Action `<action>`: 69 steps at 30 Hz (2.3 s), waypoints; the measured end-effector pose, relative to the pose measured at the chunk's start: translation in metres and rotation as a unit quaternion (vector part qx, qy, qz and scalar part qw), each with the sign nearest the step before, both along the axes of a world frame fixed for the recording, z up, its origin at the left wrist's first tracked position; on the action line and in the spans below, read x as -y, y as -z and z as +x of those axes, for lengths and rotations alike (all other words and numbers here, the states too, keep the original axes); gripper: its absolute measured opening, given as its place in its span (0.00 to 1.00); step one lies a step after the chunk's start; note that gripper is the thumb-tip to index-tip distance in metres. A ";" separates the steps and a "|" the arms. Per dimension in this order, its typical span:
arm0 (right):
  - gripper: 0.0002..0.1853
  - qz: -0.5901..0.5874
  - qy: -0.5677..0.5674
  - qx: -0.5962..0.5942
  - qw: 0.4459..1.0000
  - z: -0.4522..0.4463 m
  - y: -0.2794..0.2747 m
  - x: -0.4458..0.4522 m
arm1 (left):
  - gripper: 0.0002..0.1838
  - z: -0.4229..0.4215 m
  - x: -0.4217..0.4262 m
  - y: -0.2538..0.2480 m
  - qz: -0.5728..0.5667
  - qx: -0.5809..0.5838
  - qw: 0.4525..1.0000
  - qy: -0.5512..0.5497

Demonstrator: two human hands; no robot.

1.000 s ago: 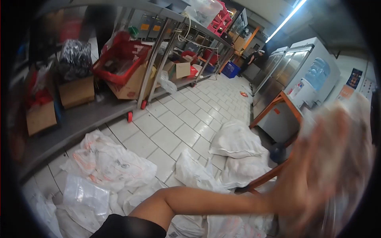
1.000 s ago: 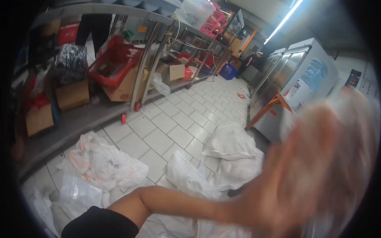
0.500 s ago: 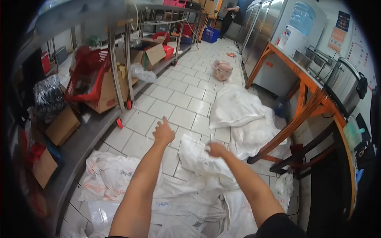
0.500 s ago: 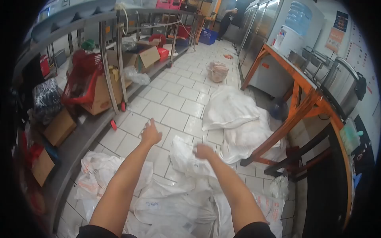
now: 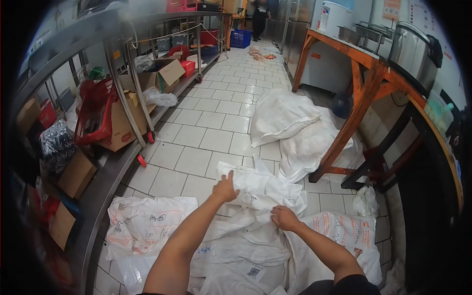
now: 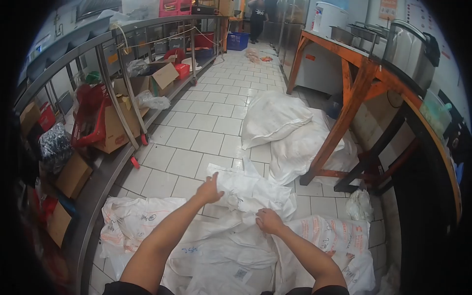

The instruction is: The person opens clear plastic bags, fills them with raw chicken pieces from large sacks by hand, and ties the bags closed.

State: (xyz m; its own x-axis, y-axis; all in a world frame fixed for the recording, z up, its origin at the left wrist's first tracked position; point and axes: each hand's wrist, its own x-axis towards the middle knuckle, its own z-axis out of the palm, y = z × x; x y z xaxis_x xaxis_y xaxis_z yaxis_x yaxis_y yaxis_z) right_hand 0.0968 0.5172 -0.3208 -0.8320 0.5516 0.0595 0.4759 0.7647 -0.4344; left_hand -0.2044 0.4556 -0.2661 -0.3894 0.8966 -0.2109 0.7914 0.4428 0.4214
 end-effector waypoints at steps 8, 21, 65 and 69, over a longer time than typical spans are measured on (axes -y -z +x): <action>0.14 -0.003 0.058 -0.012 0.998 0.041 -0.026 0.008 | 0.47 0.063 0.003 -0.019 0.113 0.109 0.982 0.102; 0.18 -0.059 0.131 0.017 0.990 0.071 -0.035 -0.023 | 0.34 0.147 0.092 -0.329 0.060 0.471 0.372 0.797; 0.25 -0.082 0.177 0.270 0.943 0.066 -0.050 -0.073 | 0.12 0.187 0.163 -0.339 0.246 0.667 0.289 0.641; 0.25 -0.080 0.190 0.268 0.941 0.070 -0.039 -0.078 | 0.14 0.185 0.160 -0.335 0.217 0.652 0.303 0.661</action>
